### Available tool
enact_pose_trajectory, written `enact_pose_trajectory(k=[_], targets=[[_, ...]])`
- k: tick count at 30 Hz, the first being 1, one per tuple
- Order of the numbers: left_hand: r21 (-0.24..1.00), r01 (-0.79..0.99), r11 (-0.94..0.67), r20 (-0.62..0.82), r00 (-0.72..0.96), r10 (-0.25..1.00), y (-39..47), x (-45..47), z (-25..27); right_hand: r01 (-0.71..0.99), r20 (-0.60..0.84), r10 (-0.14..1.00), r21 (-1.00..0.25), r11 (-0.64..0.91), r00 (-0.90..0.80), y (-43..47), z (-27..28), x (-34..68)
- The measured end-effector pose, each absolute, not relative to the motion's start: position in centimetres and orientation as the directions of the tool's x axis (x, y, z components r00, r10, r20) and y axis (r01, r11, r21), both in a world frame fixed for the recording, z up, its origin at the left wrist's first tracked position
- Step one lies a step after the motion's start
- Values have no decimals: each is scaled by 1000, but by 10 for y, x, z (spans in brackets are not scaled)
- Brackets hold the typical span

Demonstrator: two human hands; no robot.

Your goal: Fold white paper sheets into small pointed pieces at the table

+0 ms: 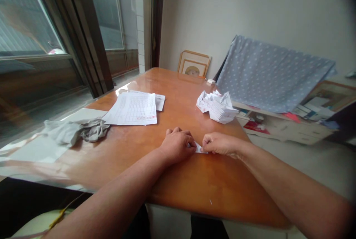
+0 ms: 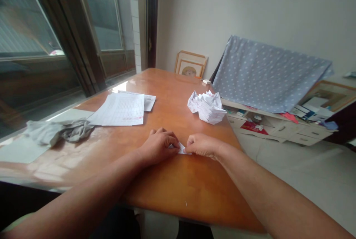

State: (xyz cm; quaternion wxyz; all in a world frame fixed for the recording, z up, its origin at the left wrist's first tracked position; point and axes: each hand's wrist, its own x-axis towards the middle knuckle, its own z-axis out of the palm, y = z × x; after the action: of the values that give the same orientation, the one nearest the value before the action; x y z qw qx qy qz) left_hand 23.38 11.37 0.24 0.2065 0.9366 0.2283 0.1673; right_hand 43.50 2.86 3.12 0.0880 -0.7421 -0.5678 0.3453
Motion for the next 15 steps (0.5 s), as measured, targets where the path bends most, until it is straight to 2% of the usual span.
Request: enact_pose_trajectory(k=[10,15], targets=[[469,344,-813,224,844,487,114,233,3,862,-512,847,-358,-360,141,41,40,422],[453,340,-824,238,844,480,114,233,1,882,-530,839,-332,-336,120,43,40,424]])
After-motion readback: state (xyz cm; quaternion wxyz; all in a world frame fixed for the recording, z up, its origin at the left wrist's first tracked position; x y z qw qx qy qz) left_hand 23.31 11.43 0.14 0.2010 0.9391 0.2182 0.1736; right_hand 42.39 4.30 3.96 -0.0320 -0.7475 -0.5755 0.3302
